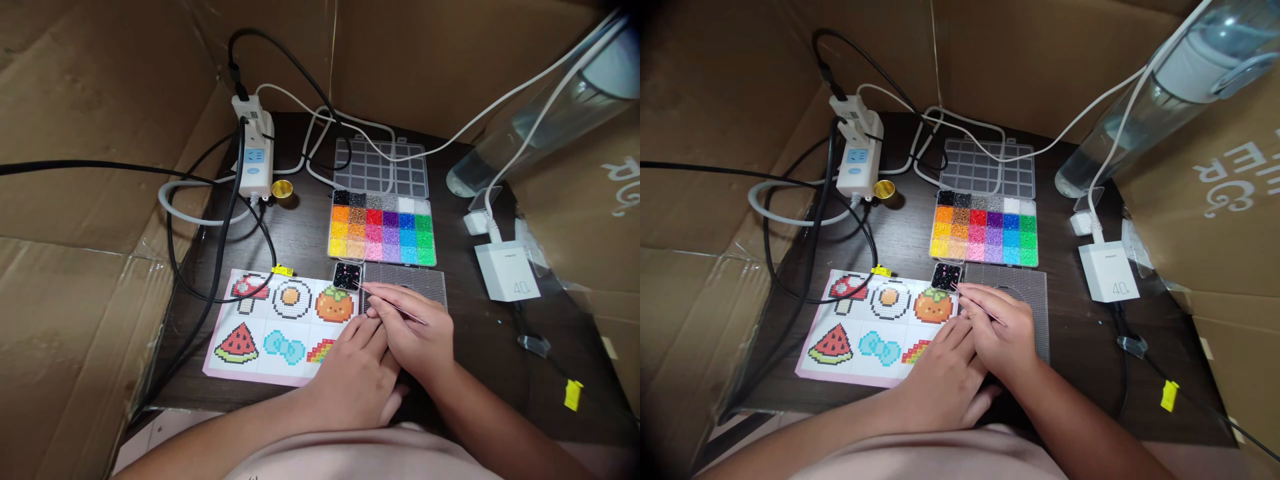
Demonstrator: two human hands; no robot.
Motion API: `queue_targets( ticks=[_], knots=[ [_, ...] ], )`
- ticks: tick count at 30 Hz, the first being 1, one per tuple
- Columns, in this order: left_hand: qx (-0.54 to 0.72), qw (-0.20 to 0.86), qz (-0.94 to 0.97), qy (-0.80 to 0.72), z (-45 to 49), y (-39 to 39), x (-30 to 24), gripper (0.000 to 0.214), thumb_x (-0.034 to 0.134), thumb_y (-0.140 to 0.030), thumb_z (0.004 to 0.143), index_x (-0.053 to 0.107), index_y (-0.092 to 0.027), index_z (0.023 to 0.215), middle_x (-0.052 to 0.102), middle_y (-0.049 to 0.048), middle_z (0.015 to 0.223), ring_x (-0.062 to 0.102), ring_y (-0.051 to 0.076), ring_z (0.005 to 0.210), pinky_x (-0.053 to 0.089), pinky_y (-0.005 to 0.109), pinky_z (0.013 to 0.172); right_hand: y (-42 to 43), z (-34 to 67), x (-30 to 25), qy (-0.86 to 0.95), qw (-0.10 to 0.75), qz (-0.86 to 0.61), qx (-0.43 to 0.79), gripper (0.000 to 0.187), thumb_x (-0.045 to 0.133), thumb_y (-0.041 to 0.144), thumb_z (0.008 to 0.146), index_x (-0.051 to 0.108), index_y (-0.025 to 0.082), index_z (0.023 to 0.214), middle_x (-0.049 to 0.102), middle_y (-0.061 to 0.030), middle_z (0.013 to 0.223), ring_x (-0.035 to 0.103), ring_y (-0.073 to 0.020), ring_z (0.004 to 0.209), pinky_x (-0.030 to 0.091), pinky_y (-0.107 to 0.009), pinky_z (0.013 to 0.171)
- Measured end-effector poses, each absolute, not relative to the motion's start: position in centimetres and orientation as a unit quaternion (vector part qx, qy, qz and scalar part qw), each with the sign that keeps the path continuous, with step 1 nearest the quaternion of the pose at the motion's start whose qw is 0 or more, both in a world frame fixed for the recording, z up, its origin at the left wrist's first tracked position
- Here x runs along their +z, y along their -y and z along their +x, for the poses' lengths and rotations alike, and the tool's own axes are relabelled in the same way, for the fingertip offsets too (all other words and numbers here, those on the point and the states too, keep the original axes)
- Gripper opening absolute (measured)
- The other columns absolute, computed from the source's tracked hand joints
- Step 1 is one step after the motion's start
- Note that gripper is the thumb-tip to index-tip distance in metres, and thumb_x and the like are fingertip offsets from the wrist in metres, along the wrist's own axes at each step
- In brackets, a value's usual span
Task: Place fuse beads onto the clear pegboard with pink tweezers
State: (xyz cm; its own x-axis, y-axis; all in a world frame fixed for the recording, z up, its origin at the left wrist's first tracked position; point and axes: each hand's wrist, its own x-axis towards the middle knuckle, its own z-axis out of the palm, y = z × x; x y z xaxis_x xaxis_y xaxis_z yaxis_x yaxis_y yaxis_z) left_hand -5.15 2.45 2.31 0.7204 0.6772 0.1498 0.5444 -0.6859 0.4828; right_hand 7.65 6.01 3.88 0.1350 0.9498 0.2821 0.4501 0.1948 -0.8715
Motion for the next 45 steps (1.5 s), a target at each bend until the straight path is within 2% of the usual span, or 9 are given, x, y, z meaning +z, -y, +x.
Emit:
queue_targets(
  ticks=[5, 12, 20, 25, 29, 35, 40, 45],
  knots=[
    [0.158, 0.213, 0.903, -0.339, -5.1, -2.4, 2.3, 0.051, 0.058, -0.046, 0.089, 0.057, -0.013, 0.128, 0.057, 0.0143, 0.128, 0.045, 0.030, 0.125, 0.037, 0.047, 0.108, -6.0, 7.6, 4.1, 0.609, 0.479, -0.583, 0.245, 0.022, 0.064, 0.011, 0.084, 0.081, 0.025, 0.091, 0.080, -0.0043, 0.092, 0.076, -0.0185, 0.074, 0.067, -0.029, 0.068],
    [0.167, 0.211, 0.901, -0.339, -5.1, -2.4, 2.2, 0.052, 0.058, -0.046, 0.089, 0.057, -0.012, 0.129, 0.056, 0.0157, 0.131, 0.044, 0.032, 0.128, 0.036, 0.048, 0.110, -6.0, 7.6, 4.2, 0.601, 0.473, -0.592, 0.256, 0.023, 0.063, 0.011, 0.085, 0.080, 0.025, 0.093, 0.080, -0.0038, 0.092, 0.073, -0.0148, 0.061, 0.067, -0.027, 0.063],
    [0.166, 0.215, 0.903, -0.335, -5.2, -2.5, 2.2, 0.051, 0.058, -0.043, 0.089, 0.056, -0.013, 0.130, 0.054, 0.0136, 0.134, 0.042, 0.032, 0.133, 0.033, 0.047, 0.114, -5.9, 7.6, 4.1, 0.601, 0.483, -0.586, 0.250, 0.024, 0.063, 0.010, 0.085, 0.080, 0.024, 0.094, 0.080, -0.0043, 0.092, 0.074, -0.0161, 0.064, 0.067, -0.030, 0.066],
    [0.154, 0.232, 0.903, -0.329, -5.3, -2.7, 2.4, 0.052, 0.060, -0.043, 0.089, 0.055, -0.015, 0.132, 0.052, 0.0139, 0.138, 0.041, 0.031, 0.135, 0.033, 0.045, 0.115, -5.4, 8.2, 4.6, 0.615, 0.501, -0.567, 0.220, 0.028, 0.064, 0.004, 0.084, 0.079, 0.024, 0.097, 0.080, -0.0041, 0.092, 0.077, -0.0198, 0.083, 0.066, -0.034, 0.079],
    [0.130, 0.236, 0.906, -0.327, -5.3, -2.8, 2.5, 0.054, 0.063, -0.043, 0.088, 0.053, -0.016, 0.133, 0.044, 0.0149, 0.148, 0.037, 0.032, 0.139, 0.034, 0.048, 0.114, -4.5, 10.2, 5.1, 0.605, 0.523, -0.572, 0.185, 0.032, 0.067, 0.002, 0.081, 0.078, 0.025, 0.101, 0.079, -0.0039, 0.098, 0.076, -0.0217, 0.088, 0.064, -0.036, 0.081],
    [0.118, 0.222, 0.912, -0.322, -5.4, -2.9, 2.7, 0.047, 0.058, -0.042, 0.091, 0.053, -0.016, 0.131, 0.037, 0.0157, 0.154, 0.033, 0.032, 0.142, 0.032, 0.049, 0.115, -2.9, 13.2, 3.8, 0.532, 0.533, -0.633, 0.179, 0.028, 0.067, 0.006, 0.084, 0.078, 0.026, 0.101, 0.078, -0.0007, 0.084, 0.075, -0.0192, 0.080, 0.061, -0.037, 0.082],
    [0.112, 0.221, 0.915, -0.320, -5.4, -2.9, 3.0, 0.045, 0.057, -0.040, 0.092, 0.053, -0.016, 0.129, 0.039, 0.0158, 0.152, 0.035, 0.032, 0.141, 0.033, 0.049, 0.114, -2.8, 13.2, 2.4, 0.523, 0.540, -0.626, 0.207, 0.029, 0.067, 0.008, 0.085, 0.078, 0.029, 0.102, 0.078, 0.0011, 0.089, 0.071, -0.0130, 0.068, 0.060, -0.030, 0.077],
    [0.114, 0.215, 0.913, -0.328, -5.4, -2.8, 3.2, 0.047, 0.058, -0.044, 0.091, 0.054, -0.016, 0.128, 0.040, 0.0148, 0.151, 0.035, 0.031, 0.141, 0.030, 0.047, 0.116, -3.1, 12.9, 2.4, 0.511, 0.517, -0.645, 0.236, 0.024, 0.068, 0.012, 0.086, 0.078, 0.028, 0.101, 0.078, 0.0009, 0.088, 0.071, -0.0127, 0.070, 0.060, -0.028, 0.076]
  ],
)
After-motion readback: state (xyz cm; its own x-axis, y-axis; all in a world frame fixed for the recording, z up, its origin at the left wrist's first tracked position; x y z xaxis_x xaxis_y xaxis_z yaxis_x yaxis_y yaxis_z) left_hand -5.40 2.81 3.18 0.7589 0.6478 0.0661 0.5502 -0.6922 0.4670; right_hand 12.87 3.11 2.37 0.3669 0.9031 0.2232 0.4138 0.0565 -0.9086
